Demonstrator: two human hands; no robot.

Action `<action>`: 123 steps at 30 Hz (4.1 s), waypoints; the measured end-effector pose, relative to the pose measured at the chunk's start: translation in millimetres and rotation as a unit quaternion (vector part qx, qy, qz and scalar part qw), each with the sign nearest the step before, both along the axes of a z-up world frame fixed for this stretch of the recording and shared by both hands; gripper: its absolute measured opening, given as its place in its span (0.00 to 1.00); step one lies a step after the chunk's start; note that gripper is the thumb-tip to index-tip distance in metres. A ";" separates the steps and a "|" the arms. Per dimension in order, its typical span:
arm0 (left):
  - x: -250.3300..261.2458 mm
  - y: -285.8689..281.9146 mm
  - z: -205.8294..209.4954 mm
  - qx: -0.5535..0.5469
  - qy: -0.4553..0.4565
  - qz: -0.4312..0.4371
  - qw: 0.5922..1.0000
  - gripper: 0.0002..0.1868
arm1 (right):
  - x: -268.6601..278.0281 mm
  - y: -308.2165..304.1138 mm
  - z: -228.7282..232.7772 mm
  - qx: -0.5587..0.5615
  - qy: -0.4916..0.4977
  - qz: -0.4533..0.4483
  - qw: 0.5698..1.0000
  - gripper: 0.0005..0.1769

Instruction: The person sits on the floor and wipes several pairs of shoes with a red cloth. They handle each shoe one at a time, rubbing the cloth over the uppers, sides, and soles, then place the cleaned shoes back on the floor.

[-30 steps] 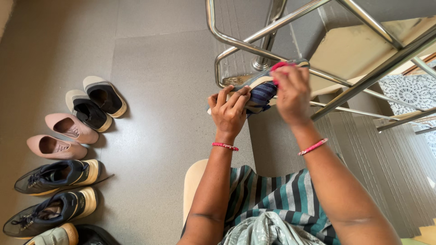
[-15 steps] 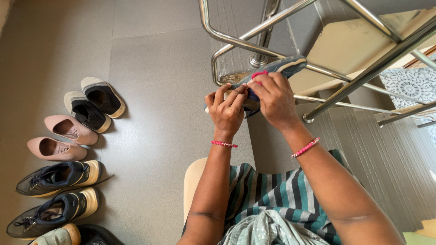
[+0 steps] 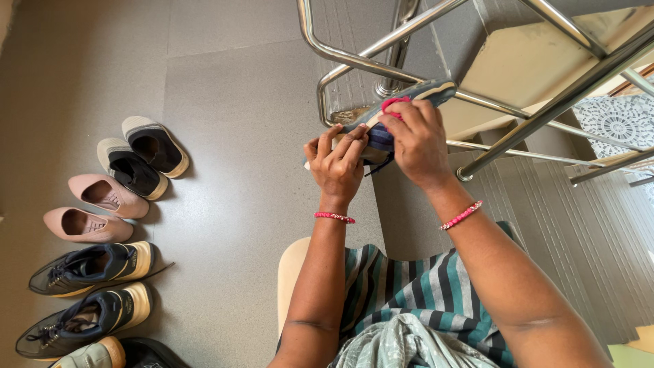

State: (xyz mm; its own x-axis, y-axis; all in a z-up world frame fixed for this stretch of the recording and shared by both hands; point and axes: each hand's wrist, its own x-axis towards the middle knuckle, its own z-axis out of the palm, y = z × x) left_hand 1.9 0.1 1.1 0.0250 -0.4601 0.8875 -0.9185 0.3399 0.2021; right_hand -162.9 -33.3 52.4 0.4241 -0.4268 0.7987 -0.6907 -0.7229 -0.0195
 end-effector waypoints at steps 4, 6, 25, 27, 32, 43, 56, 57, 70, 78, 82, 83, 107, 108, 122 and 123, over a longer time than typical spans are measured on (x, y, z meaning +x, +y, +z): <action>-2.2 0.5 2.2 0.001 0.010 -0.012 1.000 0.07 | -4.4 -4.0 3.5 0.014 -0.034 -0.023 0.999 0.13; -1.8 0.1 0.8 0.012 0.013 -0.021 1.000 0.09 | -0.8 -3.0 2.0 0.012 -0.020 -0.020 1.000 0.15; 31.0 -8.1 -14.6 0.013 0.048 -0.003 0.999 0.08 | 23.4 -28.4 -0.6 0.004 -0.036 0.001 0.999 0.15; 31.2 -8.7 -15.0 0.008 0.046 -0.001 0.999 0.07 | 14.6 -30.3 2.1 0.025 -0.055 -0.015 0.998 0.18; 32.2 -11.0 -17.6 0.006 0.058 -0.001 0.998 0.08 | 23.0 -27.8 -0.7 0.028 -0.045 -0.006 0.999 0.18; 38.1 -6.4 -21.8 -0.017 0.091 -0.011 0.996 0.14 | 22.9 -21.8 19.7 0.055 -0.063 0.036 0.996 0.19; 43.5 -9.7 -29.3 -0.050 0.134 -0.004 0.990 0.13 | -74.4 -88.3 -41.1 0.163 -0.588 0.135 0.781 0.16; 41.5 -8.8 -26.4 -0.050 0.136 -0.008 0.989 0.13 | -88.5 -95.9 -45.0 0.188 -0.658 0.140 0.715 0.14; 21.4 -10.0 -23.2 0.037 0.191 -0.106 0.975 0.18 | -112.9 -104.2 -69.1 0.258 -0.678 0.174 0.666 0.15; 21.8 -22.1 -38.2 0.021 0.424 -0.215 0.879 0.17 | -63.5 -69.1 -38.3 0.399 -0.674 0.298 0.545 0.05; 25.6 -39.8 -75.6 -0.014 0.499 -0.272 0.823 0.13 | -45.3 -44.7 -9.3 0.430 -0.643 0.295 0.561 0.14; 26.1 -47.7 -90.1 -0.034 0.520 -0.283 0.805 0.13 | -42.7 -43.8 -10.1 0.426 -0.623 0.283 0.592 0.16; 44.8 -51.2 -87.2 -0.011 0.819 -0.283 0.500 0.11 | 81.2 5.7 -1.4 0.151 -0.142 0.206 0.956 0.24; 44.1 -48.9 -84.6 0.007 0.825 -0.289 0.486 0.11 | 83.9 8.2 -3.2 0.148 -0.147 0.212 0.955 0.24; 66.8 -52.5 -92.4 0.026 0.822 -0.252 0.511 0.08 | 109.4 17.1 -1.8 0.113 -0.028 0.198 0.973 0.21; 69.2 -53.1 -93.5 0.017 0.827 -0.247 0.505 0.09 | 111.2 24.7 -4.6 0.114 -0.020 0.211 0.971 0.21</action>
State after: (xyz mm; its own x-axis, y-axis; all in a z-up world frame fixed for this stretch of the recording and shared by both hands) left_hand 71.1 -53.0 -92.5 0.5937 -0.7872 -0.1666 0.7106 0.4159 0.5675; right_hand -51.7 -8.6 47.8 0.5694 -0.3896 0.7239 -0.3296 -0.9149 -0.2332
